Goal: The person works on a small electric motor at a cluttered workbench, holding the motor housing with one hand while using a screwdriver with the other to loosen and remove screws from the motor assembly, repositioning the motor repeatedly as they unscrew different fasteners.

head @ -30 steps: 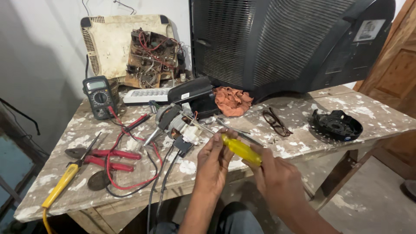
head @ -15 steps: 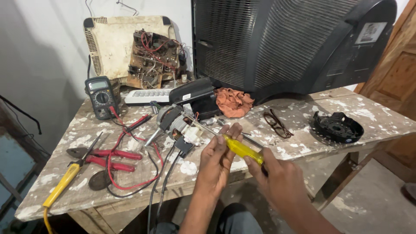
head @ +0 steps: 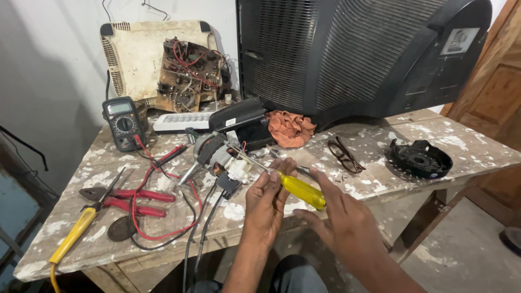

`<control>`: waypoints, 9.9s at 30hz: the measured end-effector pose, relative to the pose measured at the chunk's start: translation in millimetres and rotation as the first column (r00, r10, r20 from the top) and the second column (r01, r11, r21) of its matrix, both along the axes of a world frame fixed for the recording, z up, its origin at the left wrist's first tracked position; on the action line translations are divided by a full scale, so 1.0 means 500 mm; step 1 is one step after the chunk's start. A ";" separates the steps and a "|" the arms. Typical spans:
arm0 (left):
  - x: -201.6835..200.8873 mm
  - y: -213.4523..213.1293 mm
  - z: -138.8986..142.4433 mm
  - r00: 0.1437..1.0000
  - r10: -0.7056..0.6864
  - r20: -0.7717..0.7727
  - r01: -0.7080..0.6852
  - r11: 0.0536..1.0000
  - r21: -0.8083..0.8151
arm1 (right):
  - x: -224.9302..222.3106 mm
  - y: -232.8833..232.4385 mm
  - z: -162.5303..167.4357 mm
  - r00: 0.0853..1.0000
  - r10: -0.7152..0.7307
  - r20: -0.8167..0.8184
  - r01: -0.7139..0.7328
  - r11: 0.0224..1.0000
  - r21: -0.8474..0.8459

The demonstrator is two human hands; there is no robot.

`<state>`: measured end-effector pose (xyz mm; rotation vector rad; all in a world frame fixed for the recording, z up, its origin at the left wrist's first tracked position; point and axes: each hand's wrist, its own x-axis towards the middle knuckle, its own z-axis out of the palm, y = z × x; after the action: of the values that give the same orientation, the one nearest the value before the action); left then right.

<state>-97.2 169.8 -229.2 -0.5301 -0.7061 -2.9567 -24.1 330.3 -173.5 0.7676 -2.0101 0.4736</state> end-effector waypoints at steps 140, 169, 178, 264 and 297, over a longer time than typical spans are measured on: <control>-0.191 -0.289 0.045 0.481 0.549 -0.684 -0.488 -0.480 -0.729 | -0.084 -0.044 -0.014 0.970 0.193 0.148 -0.164 0.968 -0.187; -0.193 -0.282 0.036 0.495 0.572 -0.653 -0.480 -0.447 -0.755 | -0.083 -0.037 -0.023 0.984 0.152 0.096 -0.136 0.978 -0.156; -0.193 -0.280 0.036 0.480 0.572 -0.665 -0.497 -0.447 -0.744 | -0.081 -0.037 -0.019 0.983 0.141 0.117 -0.122 0.980 -0.154; -0.021 -0.085 0.083 0.323 0.014 -0.946 -0.805 -0.522 -0.282 | -0.108 -0.008 0.011 0.893 0.087 0.442 0.029 0.968 -0.248; 0.013 -0.067 0.092 0.197 0.098 -0.975 -0.855 -0.469 -0.220 | -0.078 -0.017 0.031 0.902 -0.118 0.416 0.179 0.978 -0.110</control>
<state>-90.8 136.4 -183.4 -0.5848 -1.9421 -0.4636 -62.9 322.0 -158.0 0.4420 -2.3669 0.7297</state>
